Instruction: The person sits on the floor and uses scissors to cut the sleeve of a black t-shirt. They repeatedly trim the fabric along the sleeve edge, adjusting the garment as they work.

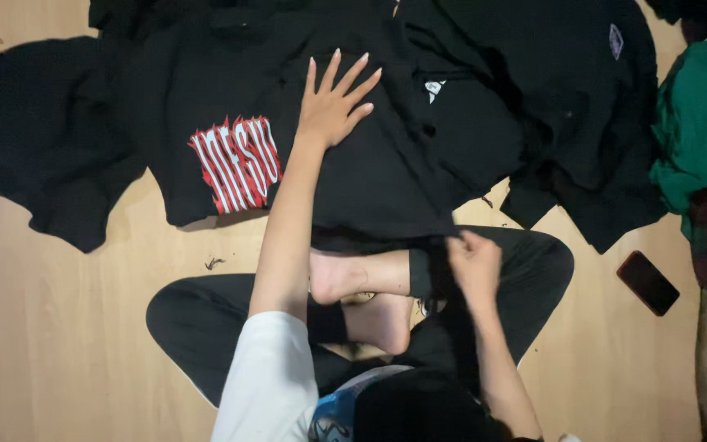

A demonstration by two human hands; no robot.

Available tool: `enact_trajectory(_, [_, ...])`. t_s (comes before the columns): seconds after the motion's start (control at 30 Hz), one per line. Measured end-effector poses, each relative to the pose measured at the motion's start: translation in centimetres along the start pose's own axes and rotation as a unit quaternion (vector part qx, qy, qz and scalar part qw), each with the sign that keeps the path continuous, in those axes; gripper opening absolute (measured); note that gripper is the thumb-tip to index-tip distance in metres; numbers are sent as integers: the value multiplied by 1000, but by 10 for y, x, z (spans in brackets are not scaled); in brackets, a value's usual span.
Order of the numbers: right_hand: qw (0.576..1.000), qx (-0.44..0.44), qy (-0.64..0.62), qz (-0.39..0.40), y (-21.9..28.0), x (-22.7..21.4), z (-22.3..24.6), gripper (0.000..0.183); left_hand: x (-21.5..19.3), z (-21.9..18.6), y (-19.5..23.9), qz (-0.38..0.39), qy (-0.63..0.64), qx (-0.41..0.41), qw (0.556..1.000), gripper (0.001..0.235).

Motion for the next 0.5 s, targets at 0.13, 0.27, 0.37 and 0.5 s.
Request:
enact_trajectory(0.13, [998, 33, 45, 23, 10, -42, 35, 55, 8, 5, -1, 90, 62, -27, 994, 58])
enact_trajectory(0.27, [977, -149, 144, -50, 31, -65, 100, 59, 18, 9, -5, 182, 70, -52, 980, 59])
enact_trajectory(0.37, [950, -311, -12, 1, 48, -2, 152, 53, 7, 4, -7, 189, 68, -52, 978, 59])
enact_trajectory(0.5, [940, -310, 63, 125, 52, 104, 179, 70, -2, 2, -9, 177, 73, -49, 980, 59])
Point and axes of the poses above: each hand's wrist, its own y-axis away from the middle knuckle, its own x-axis out of the palm, z = x × y, the point moved 5 cm from there along -y, towards the middle knuckle, and after that the axes turned 12 degrees about -z, right-handed, at the moved point
